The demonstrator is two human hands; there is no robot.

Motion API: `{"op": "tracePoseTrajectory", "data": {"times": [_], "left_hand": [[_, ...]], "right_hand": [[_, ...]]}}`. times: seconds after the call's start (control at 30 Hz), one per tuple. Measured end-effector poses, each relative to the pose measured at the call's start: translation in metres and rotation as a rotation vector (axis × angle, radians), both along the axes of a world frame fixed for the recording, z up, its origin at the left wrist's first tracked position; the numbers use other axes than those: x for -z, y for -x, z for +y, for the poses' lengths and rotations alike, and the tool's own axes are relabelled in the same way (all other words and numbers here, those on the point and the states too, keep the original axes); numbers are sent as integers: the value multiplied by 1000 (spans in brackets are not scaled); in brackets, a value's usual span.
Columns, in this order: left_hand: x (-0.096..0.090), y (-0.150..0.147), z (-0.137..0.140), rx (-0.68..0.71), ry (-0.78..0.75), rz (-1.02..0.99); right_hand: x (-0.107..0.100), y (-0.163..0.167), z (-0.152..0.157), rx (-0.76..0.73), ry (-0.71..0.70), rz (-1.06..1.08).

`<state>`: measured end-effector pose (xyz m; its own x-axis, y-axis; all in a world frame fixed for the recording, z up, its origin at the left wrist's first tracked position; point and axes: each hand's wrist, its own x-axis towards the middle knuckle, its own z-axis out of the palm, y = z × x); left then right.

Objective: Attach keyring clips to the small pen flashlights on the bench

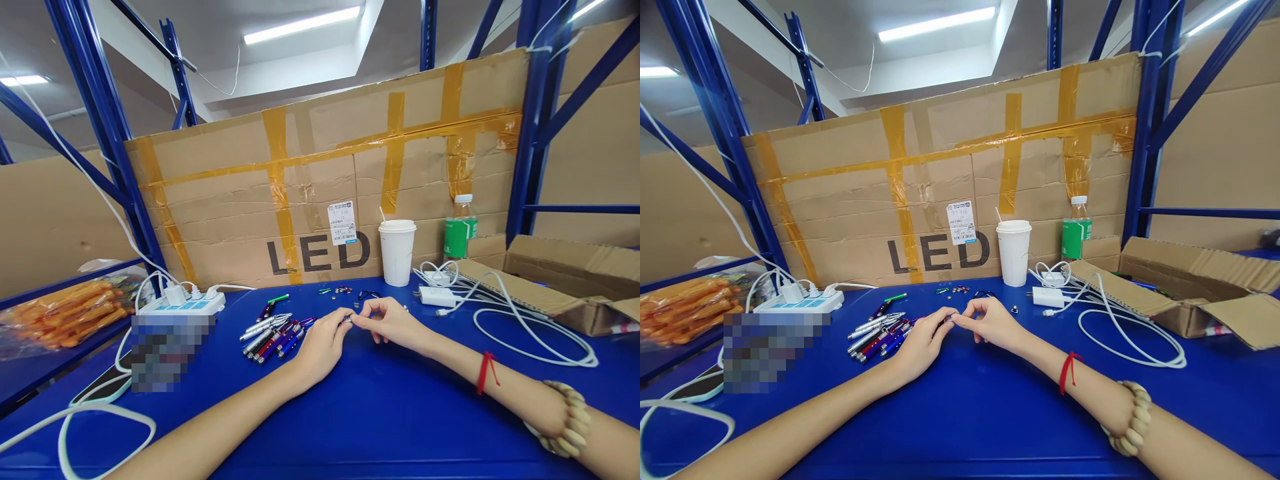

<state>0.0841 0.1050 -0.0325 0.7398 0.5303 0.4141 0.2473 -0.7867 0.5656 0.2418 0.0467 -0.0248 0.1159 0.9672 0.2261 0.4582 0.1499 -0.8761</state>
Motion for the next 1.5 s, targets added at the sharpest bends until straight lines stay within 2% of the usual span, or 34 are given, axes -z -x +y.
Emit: {"op": "tracePoseTrajectory", "data": {"times": [0.17, 0.23, 0.33, 0.5, 0.63, 0.77, 0.87, 1.03, 1.13, 1.27, 1.37, 1.5], "left_hand": [[-2, -2, 0, -26, 36, -30], [-3, -2, 0, -21, 58, -35], [-3, -2, 0, 1, 83, -32], [-3, 0, -1, 20, 90, 24], [-1, 2, -1, 59, 93, 67], [0, 4, -2, 95, 98, 83], [1, 5, -3, 136, 105, 103], [2, 6, -4, 129, 107, 47], [3, 5, -4, 105, 97, 2], [3, 2, -3, 31, 73, -21], [2, -1, -2, 2, 82, -47], [-1, -2, -1, -81, 115, -72]], "right_hand": [[0, -6, 1, 48, -183, -122], [-1, -7, 1, 44, -234, -92], [0, -8, 1, -41, -265, -8], [4, -9, 5, -149, -247, 127], [1, -8, 1, -166, -147, 170], [-4, -5, -4, -181, -113, 189], [-2, -4, -5, -209, -106, 193], [2, 0, -5, -227, -123, 198], [2, 2, -5, -197, -106, 155], [2, 5, -3, -85, -61, 54], [1, 5, -2, -54, -29, 77], [-2, -6, 2, 86, -116, 114]]}}
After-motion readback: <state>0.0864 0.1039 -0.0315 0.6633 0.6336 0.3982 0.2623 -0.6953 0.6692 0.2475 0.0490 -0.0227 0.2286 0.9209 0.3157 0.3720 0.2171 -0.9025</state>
